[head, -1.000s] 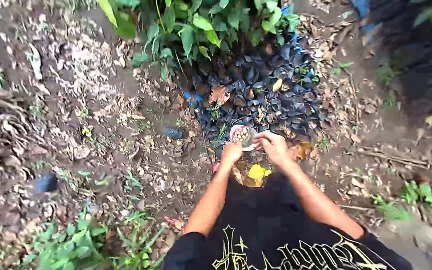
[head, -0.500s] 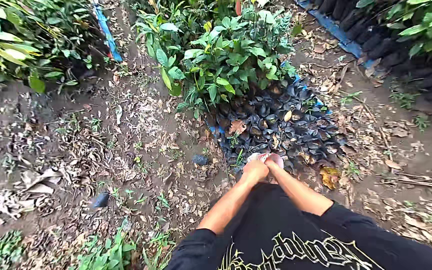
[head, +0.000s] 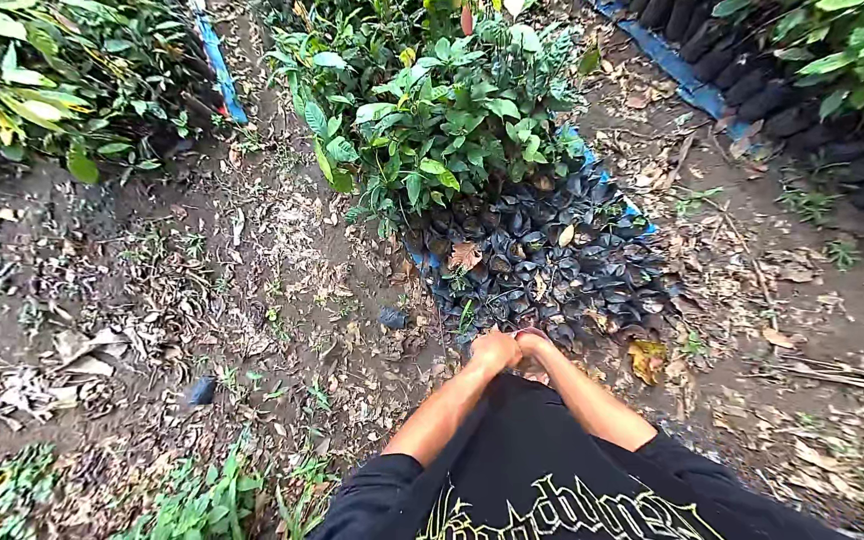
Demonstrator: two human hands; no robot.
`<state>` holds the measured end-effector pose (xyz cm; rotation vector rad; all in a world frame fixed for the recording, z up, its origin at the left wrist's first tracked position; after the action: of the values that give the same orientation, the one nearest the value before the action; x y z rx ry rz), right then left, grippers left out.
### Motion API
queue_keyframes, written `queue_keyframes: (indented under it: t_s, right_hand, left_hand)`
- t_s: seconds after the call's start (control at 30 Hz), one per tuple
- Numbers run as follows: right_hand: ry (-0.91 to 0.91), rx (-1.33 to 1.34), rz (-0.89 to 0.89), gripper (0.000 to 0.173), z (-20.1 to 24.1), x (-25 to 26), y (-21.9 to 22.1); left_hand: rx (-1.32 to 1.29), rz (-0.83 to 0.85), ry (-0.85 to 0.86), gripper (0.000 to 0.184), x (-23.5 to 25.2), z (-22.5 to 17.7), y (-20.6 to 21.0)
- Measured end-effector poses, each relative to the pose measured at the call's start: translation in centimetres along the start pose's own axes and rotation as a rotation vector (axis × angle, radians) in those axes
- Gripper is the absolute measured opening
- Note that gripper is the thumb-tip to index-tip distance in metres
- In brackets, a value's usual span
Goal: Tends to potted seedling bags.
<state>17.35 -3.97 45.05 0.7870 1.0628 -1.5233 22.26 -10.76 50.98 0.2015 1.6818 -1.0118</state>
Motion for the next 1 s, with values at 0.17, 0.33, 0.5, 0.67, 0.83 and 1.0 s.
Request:
queue_keyframes:
  t_s: [0.17,0.33,0.5,0.67,0.83,1.0]
  right_hand:
    - [-0.020,0.110,0.078,0.033,-1.3,1.7,-1.0]
    - [-0.035,0.332,0.147,0.028,-0.8,2.4,-2.2]
    - [0.037,0.634,0.182,0.028,1.4,3.0,-0.9]
    - [0.067,0.745,0.201,0.025,3.7,6.0,0.2]
    - [0.152,0.635,0.094,0.028,6.5,10.4,1.3]
    - [0.208,0.696,-0.158,0.030,10.2,15.5,4.0]
  left_hand:
    - [-0.004,0.005,0.023,0.049,-0.4,-1.4,-0.9]
    - [-0.064,-0.052,-0.032,0.045,-0.7,-2.0,-2.1]
    - [-0.206,-0.141,-0.090,0.042,-1.0,0.1,-2.9]
    - [-0.336,-0.185,-0.096,0.049,1.2,3.8,-3.7]
    - [-0.330,-0.163,0.071,0.048,6.6,8.4,-4.6]
    - [-0.419,-0.063,0.091,0.045,12.7,14.2,-4.8]
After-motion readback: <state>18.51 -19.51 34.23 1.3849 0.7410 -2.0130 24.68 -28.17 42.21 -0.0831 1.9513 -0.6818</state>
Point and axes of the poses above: each hand's wrist, its own x-axis towards the middle knuckle, its own y-axis out of the palm, z = x × y, the point moved 5 cm from there along x, towards the middle knuckle, and after that the axes turned 4 degrees about -z, right-handed, at the moved point
